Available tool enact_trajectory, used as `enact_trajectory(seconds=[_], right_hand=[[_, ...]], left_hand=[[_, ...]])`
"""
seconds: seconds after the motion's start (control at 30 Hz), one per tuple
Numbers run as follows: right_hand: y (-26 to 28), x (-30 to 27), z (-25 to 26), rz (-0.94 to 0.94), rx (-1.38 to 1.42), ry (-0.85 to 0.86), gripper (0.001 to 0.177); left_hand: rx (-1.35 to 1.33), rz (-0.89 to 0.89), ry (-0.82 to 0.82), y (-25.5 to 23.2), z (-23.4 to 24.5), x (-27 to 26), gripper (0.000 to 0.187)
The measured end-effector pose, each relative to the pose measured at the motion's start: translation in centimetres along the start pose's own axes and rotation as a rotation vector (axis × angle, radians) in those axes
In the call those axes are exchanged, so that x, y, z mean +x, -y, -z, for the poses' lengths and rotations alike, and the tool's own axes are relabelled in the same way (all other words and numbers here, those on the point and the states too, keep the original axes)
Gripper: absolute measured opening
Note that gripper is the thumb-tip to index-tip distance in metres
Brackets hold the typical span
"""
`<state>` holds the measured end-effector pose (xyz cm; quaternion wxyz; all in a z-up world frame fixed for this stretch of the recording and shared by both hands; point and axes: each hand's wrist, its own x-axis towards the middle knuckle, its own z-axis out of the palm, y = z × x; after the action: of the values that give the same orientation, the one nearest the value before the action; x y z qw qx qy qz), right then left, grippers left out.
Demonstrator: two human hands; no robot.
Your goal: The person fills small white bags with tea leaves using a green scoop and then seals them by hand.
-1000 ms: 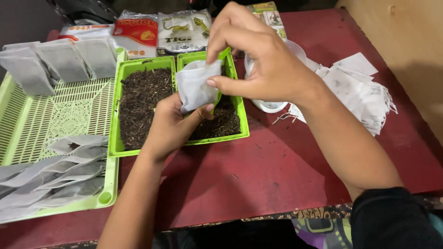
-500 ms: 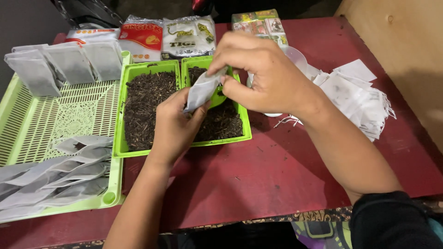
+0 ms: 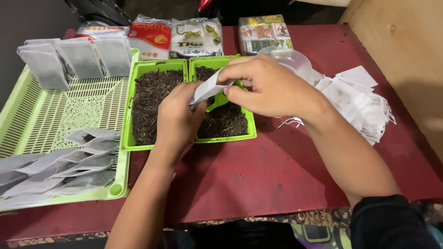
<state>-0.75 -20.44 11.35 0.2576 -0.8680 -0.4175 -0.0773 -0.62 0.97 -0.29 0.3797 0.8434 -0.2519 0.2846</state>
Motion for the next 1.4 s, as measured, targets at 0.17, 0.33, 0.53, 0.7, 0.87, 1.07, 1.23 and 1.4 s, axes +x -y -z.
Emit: enact_trajectory(seconds=[0.17, 0.33, 0.53, 0.7, 0.87, 1.07, 1.23, 1.4], right_hand=[[1.7, 0.3, 0.0, -0.141, 0.160, -0.034, 0.027], [0.4, 0.0, -1.3, -0.224, 0.345, -0.357, 0.014], [-1.5, -1.9, -5.8, -0.313, 0.204, -0.377, 0.017], [-3.4, -1.6, -10.7, -0.328, -0.179, -0.034, 0.052], [-5.8, -1.9, -13.1, -0.250, -0.219, -0.128, 0.024], [-4.2, -2.6, -10.9, -0.260, -0.058, -0.255, 0.014], [-2.6, -3.4, -8.1, -0.285, 0.028, -0.289, 0.007], [-1.8, -3.9, -6.8, -0.211, 0.079, -0.332, 0.006]], left_hand=[[0.080, 0.102, 0.042, 0.7, -0.4, 0.1, 0.021], [0.092, 0.145, 0.028, 1.9, -0.6, 0.1, 0.019], [-0.045, 0.429, -0.001, 1.8, -0.5, 0.3, 0.055], [-0.152, 0.397, -0.035, 2.3, -0.8, 0.3, 0.055], [-0.225, 0.171, -0.130, 2.7, -0.8, 0.1, 0.039], [-0.245, 0.206, -0.093, 2.2, 0.0, 0.1, 0.040], [-0.292, 0.393, -0.037, -1.2, 1.7, 0.9, 0.049], [-0.304, 0.304, -0.079, 1.3, 0.5, 0.6, 0.031]])
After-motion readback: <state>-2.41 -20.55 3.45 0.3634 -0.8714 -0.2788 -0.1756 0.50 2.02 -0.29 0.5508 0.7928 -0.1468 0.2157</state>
